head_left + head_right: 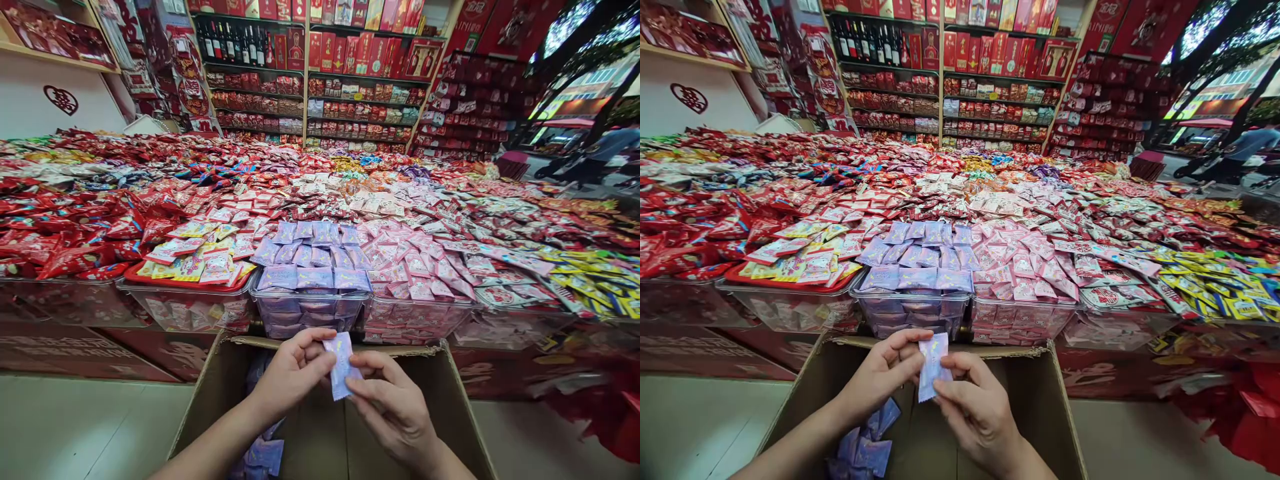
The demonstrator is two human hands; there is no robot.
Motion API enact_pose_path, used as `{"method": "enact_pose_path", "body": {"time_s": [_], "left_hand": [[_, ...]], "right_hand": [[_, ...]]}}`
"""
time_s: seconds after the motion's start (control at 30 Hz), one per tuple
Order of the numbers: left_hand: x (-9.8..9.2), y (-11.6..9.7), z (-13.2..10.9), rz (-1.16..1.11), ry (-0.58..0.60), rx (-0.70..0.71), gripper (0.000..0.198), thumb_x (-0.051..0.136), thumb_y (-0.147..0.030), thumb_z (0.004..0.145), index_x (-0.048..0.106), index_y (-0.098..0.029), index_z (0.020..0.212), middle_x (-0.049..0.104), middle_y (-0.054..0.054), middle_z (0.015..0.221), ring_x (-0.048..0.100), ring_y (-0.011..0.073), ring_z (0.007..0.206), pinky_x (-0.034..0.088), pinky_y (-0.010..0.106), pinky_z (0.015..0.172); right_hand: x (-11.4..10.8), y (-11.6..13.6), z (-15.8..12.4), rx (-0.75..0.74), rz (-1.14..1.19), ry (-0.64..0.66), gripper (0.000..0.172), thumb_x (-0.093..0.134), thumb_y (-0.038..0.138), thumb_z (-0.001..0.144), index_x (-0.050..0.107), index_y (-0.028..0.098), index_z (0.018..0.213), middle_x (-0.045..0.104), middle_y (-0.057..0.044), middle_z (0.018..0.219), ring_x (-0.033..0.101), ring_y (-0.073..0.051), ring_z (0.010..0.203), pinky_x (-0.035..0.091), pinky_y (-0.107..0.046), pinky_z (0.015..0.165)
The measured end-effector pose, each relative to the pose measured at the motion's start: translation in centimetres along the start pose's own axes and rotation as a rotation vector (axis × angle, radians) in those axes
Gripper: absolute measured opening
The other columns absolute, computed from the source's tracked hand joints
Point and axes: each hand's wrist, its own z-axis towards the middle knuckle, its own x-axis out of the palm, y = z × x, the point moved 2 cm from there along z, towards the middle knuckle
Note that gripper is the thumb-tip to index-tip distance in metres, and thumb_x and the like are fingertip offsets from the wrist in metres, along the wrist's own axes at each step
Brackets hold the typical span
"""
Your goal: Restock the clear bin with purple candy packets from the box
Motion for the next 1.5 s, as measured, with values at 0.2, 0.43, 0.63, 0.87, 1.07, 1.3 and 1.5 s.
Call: {"method": "enact_pose_path", "body": {"time_s": [0.2,0.43,0.63,0.87,1.07,1.3,1.5], "left_hand": [[0.2,-0.1,-0.3,-0.002,0.013,0.101,0.029,0.061,-0.017,0.073,0.050,-0.017,0.100,0.066,0.004,0.083,0.061,0.0142,0.079,0.047,0.023,0.071],[0.3,0.1,-0.6,0.121,0.065,0.115,0.033,0.059,-0.015,0.073,0.047,-0.021,0.104,0.060,0.000,0.080,0.055,0.0105,0.071,0.043,0.021,0.067],[0.0,-0.4,-1.0,0.446,-0.007,0.214,0.018,0.063,-0.016,0.067,0.058,-0.018,0.085,0.058,-0.001,0.073,0.053,0.0122,0.066,0.041,0.020,0.061],[0.1,-0.4,-0.6,0.363,-0.059,0.295,0.010,0.064,-0.021,0.068,0.070,-0.019,0.076,0.065,0.006,0.074,0.059,0.0176,0.072,0.044,0.026,0.067],[-0.4,0.0,-0.3,0.181,-0.091,0.234,0.013,0.063,-0.029,0.070,0.072,-0.020,0.072,0.063,0.005,0.075,0.056,0.0166,0.073,0.042,0.024,0.066],[-0.5,1.2,-0.5,0.044,-0.114,0.210,0.013,0.065,-0.032,0.068,0.072,-0.022,0.071,0.062,0.003,0.076,0.053,0.0143,0.071,0.040,0.021,0.061],[-0.4,1.0,-0.7,-0.076,-0.030,0.222,0.028,0.050,-0.041,0.078,0.066,-0.018,0.081,0.063,0.004,0.076,0.057,0.0127,0.062,0.041,0.021,0.055]], "right_hand": [[0.6,-1.1,-0.1,0.239,0.146,-0.083,0.021,0.057,0.013,0.071,0.052,0.023,0.089,0.046,-0.007,0.103,0.051,-0.017,0.087,0.045,-0.031,0.075],[1.1,-2.1,-0.5,0.504,0.334,-0.102,0.020,0.056,0.020,0.074,0.049,0.023,0.092,0.056,-0.003,0.082,0.055,-0.014,0.076,0.046,-0.024,0.067],[0.8,-1.4,0.3,0.376,0.264,0.036,0.003,0.054,0.020,0.075,0.057,0.019,0.074,0.058,-0.003,0.072,0.055,-0.014,0.069,0.045,-0.024,0.063],[0.7,-1.1,0.7,0.279,0.226,-0.011,0.007,0.054,0.016,0.074,0.060,0.020,0.075,0.060,-0.004,0.076,0.057,-0.015,0.072,0.047,-0.025,0.064],[0.9,-1.9,0.2,0.533,0.490,-0.163,0.011,0.057,0.029,0.073,0.059,0.018,0.072,0.055,-0.001,0.064,0.052,-0.011,0.055,0.044,-0.022,0.052],[1.3,-1.8,-0.3,0.563,0.483,-0.148,0.015,0.053,0.033,0.075,0.056,0.021,0.083,0.057,-0.002,0.071,0.055,-0.013,0.059,0.048,-0.024,0.054],[-4.4,0.4,6.7,0.285,-0.049,-0.109,0.015,0.049,0.026,0.078,0.060,0.022,0.087,0.063,-0.004,0.078,0.057,-0.016,0.068,0.046,-0.024,0.060]]}}
